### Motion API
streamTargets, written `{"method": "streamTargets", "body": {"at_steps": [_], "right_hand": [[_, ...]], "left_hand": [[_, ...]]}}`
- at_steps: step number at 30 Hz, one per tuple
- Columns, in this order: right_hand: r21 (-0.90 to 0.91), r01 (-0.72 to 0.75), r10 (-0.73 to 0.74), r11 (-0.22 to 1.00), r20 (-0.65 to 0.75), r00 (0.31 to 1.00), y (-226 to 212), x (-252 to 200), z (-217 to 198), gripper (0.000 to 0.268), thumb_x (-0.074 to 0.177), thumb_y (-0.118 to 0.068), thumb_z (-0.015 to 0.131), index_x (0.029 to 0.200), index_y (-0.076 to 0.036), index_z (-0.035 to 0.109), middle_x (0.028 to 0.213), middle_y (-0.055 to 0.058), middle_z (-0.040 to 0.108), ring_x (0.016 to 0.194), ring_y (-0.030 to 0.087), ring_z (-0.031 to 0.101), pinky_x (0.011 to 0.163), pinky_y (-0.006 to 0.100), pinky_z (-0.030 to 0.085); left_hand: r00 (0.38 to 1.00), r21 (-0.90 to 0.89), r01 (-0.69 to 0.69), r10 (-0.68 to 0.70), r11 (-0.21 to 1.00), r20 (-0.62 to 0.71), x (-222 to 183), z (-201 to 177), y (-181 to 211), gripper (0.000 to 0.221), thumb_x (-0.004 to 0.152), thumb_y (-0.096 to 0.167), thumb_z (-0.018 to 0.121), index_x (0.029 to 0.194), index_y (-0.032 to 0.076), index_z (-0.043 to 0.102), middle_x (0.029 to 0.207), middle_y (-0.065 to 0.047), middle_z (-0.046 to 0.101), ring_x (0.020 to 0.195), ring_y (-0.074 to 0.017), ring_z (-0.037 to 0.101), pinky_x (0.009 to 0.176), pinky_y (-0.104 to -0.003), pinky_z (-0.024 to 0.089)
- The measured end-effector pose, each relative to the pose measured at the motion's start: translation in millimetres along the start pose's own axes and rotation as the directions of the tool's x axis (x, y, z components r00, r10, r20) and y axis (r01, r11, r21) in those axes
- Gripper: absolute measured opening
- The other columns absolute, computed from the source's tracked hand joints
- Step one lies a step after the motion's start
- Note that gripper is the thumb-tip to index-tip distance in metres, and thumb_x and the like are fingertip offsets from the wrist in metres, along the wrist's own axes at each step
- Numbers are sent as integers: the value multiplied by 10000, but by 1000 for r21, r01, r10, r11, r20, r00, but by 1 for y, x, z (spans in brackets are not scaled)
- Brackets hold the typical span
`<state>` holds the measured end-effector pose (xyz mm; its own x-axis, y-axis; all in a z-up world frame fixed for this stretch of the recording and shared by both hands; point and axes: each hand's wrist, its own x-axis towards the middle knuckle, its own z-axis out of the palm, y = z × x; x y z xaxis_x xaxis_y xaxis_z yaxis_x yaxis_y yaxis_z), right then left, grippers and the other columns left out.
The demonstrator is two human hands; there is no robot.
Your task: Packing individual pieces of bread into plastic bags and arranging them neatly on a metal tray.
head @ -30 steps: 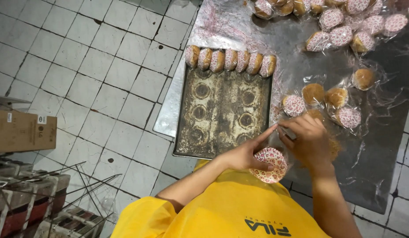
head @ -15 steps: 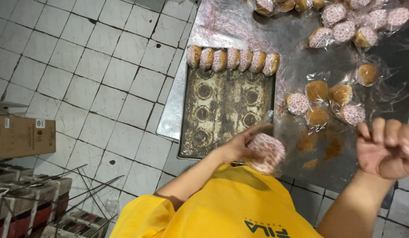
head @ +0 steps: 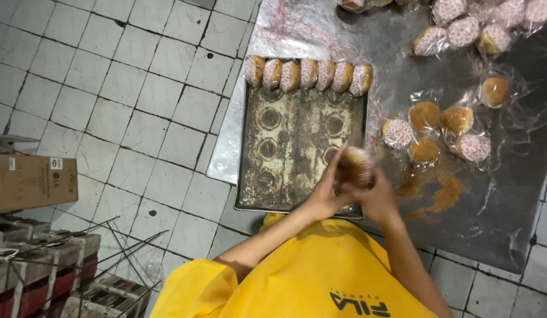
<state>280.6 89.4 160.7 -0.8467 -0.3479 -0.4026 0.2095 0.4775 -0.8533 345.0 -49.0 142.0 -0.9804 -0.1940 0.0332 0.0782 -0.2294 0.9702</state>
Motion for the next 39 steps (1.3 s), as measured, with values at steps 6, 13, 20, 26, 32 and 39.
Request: {"method": "streamTargets", "body": {"at_steps": [6, 13, 20, 26, 32, 39], "right_hand": [[561, -41, 89, 827, -59, 994, 32, -7, -37, 564, 762, -57, 837, 1276, -17, 609, 1156, 158, 699, 1070, 300, 690, 940, 471, 554], [841, 19, -197, 541, 105, 975, 4, -21, -62, 503, 738, 0, 810, 1192, -95, 615, 1056, 115, 680, 1025, 287, 677, 916, 485, 571], [839, 209, -245, 503, -94, 965, 91, 26, -121, 199, 973, -82, 700, 904, -74, 513, 694, 62, 427, 597, 157, 476, 629, 310, 493], [512, 188, -55, 838, -264, 963, 62, 29, -145, 199, 890, -95, 824, 896, -94, 625, 657, 88, 558, 556, 168, 625, 506, 216, 444], [464, 229, -76, 856, -325, 943, 39, 21, -140, 305, 756, -140, 953, 884, -120, 677, 711, -31, 607, 650, 24, 608, 598, 148, 473], [726, -285, 131, 626, 263, 956, 74, 14, -96, 458, 762, 43, 824, 1179, -47, 657, 1036, 72, 714, 960, 190, 706, 870, 306, 558]], "left_hand": [[952, -67, 304, -305, 950, 2, 48, 7, -18, 800, 806, 382, 835, 1415, 44, 442, 1311, -197, 536, 1187, -351, 559, 1010, -450, 496], [970, -449, 137, -211, 883, -118, 56, 45, -37, 120, 989, 156, 727, 1067, 69, 752, 893, -62, 755, 842, -92, 720, 753, -263, 620], [940, -480, 128, -260, 868, -219, 51, 68, -62, 179, 1036, 236, 664, 1085, 75, 725, 968, -83, 700, 824, -151, 732, 728, -322, 651], [911, 41, 179, -150, 983, -384, 57, 77, -13, 87, 944, 158, 740, 989, 116, 802, 730, -23, 707, 819, -76, 631, 774, -324, 597], [770, -120, 228, -254, 966, -585, 63, 90, -37, 201, 819, 91, 839, 987, 21, 752, 673, -37, 687, 640, -111, 674, 589, -266, 582], [505, -825, 342, -829, 450, -242, 16, 83, -56, 567, 902, 356, 734, 1366, 94, 540, 1289, -139, 505, 1121, -341, 590, 859, -521, 607]]}}
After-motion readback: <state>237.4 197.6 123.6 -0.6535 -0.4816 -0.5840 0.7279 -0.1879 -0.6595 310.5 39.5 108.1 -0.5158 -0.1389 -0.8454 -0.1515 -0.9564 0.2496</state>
